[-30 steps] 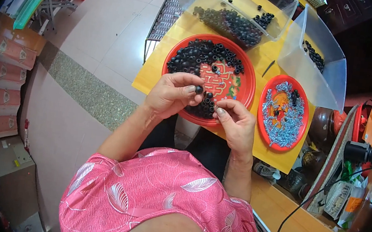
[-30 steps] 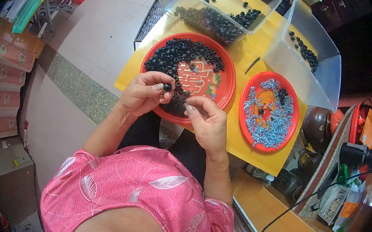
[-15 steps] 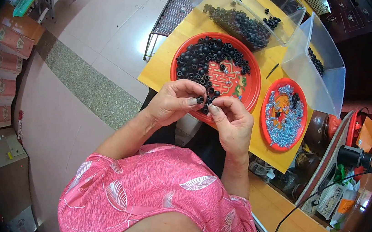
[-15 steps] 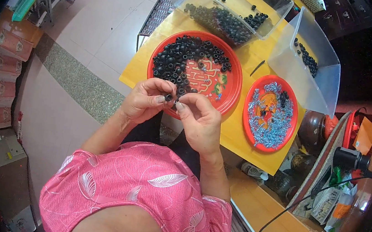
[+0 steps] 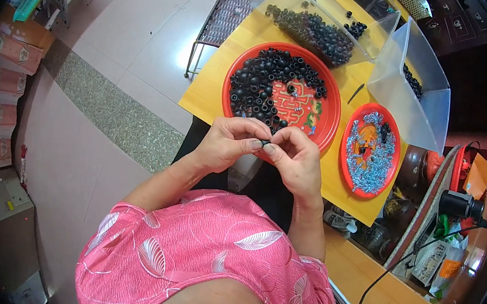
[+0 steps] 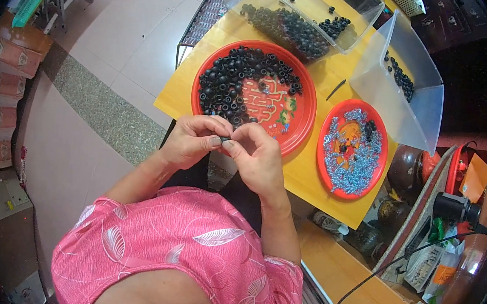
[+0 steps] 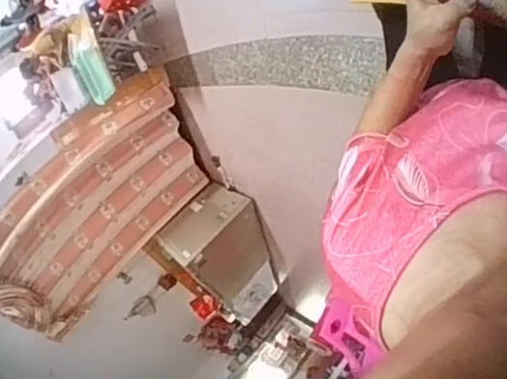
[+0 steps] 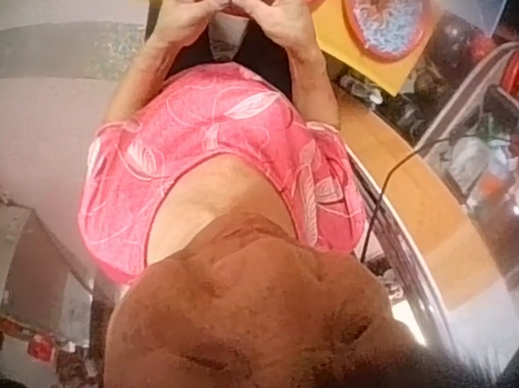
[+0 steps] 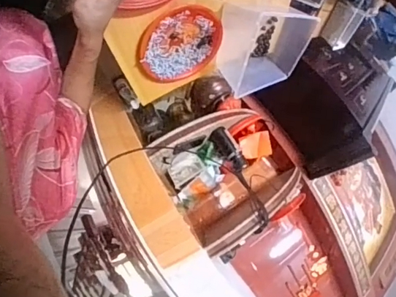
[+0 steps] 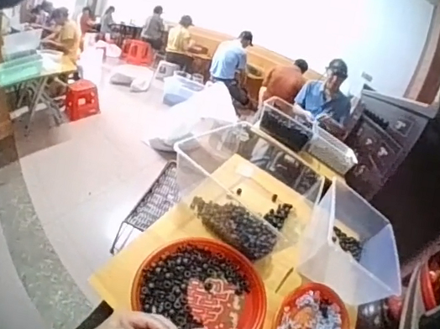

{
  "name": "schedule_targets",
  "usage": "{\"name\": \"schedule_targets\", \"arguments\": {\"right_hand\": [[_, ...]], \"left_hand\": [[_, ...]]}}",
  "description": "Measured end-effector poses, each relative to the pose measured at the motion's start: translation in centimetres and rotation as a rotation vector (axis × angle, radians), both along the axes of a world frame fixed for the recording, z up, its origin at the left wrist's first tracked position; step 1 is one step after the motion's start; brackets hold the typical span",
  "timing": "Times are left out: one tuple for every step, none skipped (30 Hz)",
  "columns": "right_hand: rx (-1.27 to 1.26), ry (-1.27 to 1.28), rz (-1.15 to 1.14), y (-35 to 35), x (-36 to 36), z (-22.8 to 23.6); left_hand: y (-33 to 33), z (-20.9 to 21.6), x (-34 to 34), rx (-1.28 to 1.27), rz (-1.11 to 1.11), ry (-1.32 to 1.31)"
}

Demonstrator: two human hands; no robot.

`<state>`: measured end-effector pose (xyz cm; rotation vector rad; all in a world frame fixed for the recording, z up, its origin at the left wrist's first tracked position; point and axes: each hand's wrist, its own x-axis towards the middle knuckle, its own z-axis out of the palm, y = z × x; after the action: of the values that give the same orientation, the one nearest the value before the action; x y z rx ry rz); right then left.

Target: The person assembles components by picking small black pieces and metal pins from trays and inserting the pins into the black pieces by hand.

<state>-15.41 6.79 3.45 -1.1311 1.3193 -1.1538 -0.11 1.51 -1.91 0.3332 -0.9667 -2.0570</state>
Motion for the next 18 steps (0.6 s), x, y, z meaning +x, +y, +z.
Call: {"name": "schedule_targets", "arguments": {"right_hand": [[0.041,-0.061,0.021,-0.1,-0.1,-0.2],[0.081,-0.123,0.042,-0.3,-0.2,-0.2],[0.082,-0.123,0.043,-0.5,-0.2,0.0],[0.099,-0.034,0.038,-0.8,-0.3,0.3],[0.115,0.055,0.035,-1.1,-0.5,0.5],[0.045,0.164,-0.024,-1.5,-0.7,0.1],[-0.026,0.294,-0.057,-2.2,-1.1,-0.2],[-0.098,0.423,-0.09,-2.8,-1.3,-0.3],[-0.168,0.563,-0.11,-3.5,-1.4,-0.3],[-0.171,0.564,-0.108,-4.1,-1.6,-0.6],[-0.237,0.714,-0.114,-4.7,-2.0,-1.1],[-0.302,0.862,-0.118,-5.2,-2.2,-1.6],[-0.301,0.905,-0.102,-5.8,-2.4,-1.9],[-0.301,0.905,-0.099,-6.3,-2.4,-2.2],[-0.318,0.957,-0.088,-6.8,-2.1,-2.3],[-0.335,1.008,-0.077,-7.2,-1.9,-2.3],[-0.334,1.01,-0.075,-7.6,-1.6,-2.3],[-0.351,1.014,-0.06,-8.0,-1.3,-2.3]], "left_hand": [[0.0,-0.2,0.0,-0.008,0.014,-0.014],[0.0,-0.1,0.0,-0.008,0.013,-0.013],[0.0,0.0,0.3,0.032,0.001,-0.018],[0.0,0.0,0.5,0.071,-0.011,-0.024],[0.0,0.0,0.7,0.072,-0.008,-0.024],[0.0,0.1,0.8,0.124,0.017,0.009],[0.0,0.1,0.9,0.176,0.044,0.043],[-0.1,0.0,1.2,0.177,0.045,0.045],[-0.2,-0.1,1.4,0.218,0.046,0.072],[-0.3,-0.1,1.6,0.26,0.048,0.101],[-0.3,0.0,1.7,0.267,0.064,0.093],[-0.3,-0.1,1.8,0.267,0.066,0.094],[-0.4,-0.2,1.8,0.285,0.053,0.085],[-0.4,-0.3,1.9,0.303,0.039,0.077],[-0.4,-0.3,2.0,0.304,0.04,0.079],[-0.4,-0.3,2.0,0.316,0.036,0.08],[-0.5,-0.3,2.1,0.327,0.032,0.081],[-0.5,-0.4,2.2,0.328,0.035,0.083]]}}
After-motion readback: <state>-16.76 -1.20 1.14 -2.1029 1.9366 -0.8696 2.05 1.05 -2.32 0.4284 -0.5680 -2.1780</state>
